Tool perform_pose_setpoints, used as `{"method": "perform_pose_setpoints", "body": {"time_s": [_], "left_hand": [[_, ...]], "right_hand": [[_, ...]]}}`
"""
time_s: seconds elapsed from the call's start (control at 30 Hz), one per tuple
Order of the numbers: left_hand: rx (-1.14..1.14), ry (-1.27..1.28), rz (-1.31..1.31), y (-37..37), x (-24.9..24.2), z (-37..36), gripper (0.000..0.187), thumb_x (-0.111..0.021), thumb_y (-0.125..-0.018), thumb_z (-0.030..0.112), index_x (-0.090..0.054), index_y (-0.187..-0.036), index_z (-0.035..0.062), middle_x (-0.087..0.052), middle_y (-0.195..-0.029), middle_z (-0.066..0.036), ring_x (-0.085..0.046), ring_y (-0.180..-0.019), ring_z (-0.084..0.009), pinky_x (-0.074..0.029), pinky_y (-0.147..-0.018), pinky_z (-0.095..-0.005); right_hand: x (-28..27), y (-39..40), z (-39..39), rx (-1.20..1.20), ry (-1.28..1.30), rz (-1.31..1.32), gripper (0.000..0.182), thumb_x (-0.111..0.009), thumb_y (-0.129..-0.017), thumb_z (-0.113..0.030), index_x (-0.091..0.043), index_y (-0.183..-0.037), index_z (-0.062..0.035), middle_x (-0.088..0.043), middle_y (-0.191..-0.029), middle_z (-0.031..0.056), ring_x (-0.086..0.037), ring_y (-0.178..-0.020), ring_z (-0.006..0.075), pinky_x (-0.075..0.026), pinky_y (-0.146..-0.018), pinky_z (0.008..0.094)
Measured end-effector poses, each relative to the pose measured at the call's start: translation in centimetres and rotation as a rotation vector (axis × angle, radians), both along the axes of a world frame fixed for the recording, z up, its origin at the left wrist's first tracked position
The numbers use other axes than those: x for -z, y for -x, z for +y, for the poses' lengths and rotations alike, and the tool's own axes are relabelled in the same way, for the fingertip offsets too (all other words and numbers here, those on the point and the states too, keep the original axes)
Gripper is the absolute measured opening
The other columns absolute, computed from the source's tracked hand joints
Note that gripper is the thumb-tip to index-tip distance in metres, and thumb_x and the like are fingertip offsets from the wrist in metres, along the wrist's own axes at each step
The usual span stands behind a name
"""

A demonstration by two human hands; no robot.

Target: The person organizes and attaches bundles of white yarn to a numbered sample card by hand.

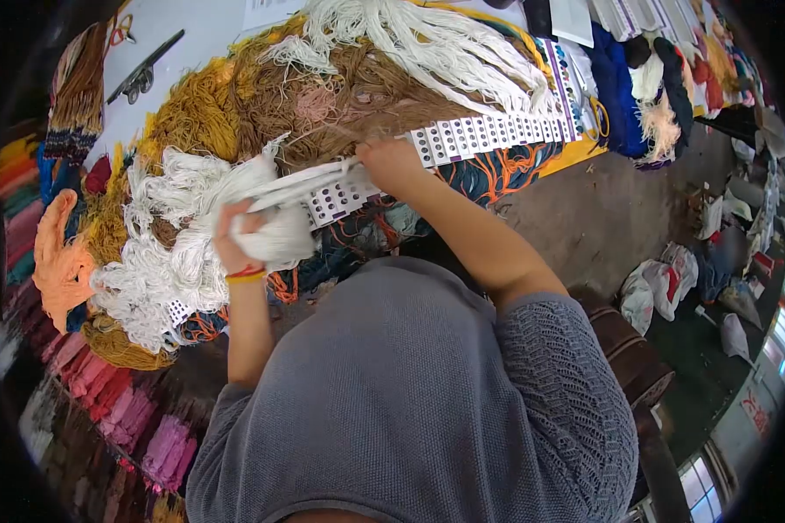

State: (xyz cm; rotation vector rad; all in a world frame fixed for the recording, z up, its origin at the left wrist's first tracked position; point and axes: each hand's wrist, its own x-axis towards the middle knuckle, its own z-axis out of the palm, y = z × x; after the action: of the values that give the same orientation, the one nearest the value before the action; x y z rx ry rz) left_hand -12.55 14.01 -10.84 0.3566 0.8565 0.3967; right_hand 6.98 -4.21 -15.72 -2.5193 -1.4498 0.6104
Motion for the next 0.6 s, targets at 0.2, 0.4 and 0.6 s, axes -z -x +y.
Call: {"method": "perform_pose_setpoints", "body": {"time_s": [0.2,0.4,0.6], "left_hand": [[-0.357,-0.186,0.089,6.7,-0.5,6.3,0.012,-0.044,-0.085,0.017,-0.048,-0.077,0.0087,-0.047,-0.069,0.000,-0.043,-0.055,-0.0102,-0.044,-0.060,-0.0304],[-0.382,-0.190,0.307,5.4,3.1,5.3,0.011,-0.049,-0.081,0.010,-0.047,-0.071,0.0051,-0.048,-0.070,-0.004,-0.045,-0.058,-0.0108,-0.041,-0.056,-0.0229],[-0.352,-0.164,0.263,5.2,4.5,4.2,0.013,-0.048,-0.082,0.013,-0.046,-0.072,0.0058,-0.048,-0.067,-0.005,-0.046,-0.061,-0.0135,-0.042,-0.061,-0.0259]], "right_hand": [[0.3,0.0,-0.7,0.019,-0.067,0.034,0.011,-0.051,-0.070,-0.008,-0.055,-0.081,-0.0073,-0.055,-0.086,0.0083,-0.057,-0.079,0.0244,-0.046,-0.063,0.0352],[1.9,0.0,-1.4,0.385,-0.438,0.939,0.018,-0.058,-0.071,-0.015,-0.058,-0.087,-0.0082,-0.056,-0.074,0.0088,-0.057,-0.064,0.0222,-0.044,-0.056,0.0319],[2.7,0.2,-1.9,0.483,-0.628,0.484,0.017,-0.055,-0.073,-0.014,-0.060,-0.089,-0.0089,-0.054,-0.077,0.0082,-0.055,-0.067,0.0221,-0.043,-0.061,0.0308]]}}
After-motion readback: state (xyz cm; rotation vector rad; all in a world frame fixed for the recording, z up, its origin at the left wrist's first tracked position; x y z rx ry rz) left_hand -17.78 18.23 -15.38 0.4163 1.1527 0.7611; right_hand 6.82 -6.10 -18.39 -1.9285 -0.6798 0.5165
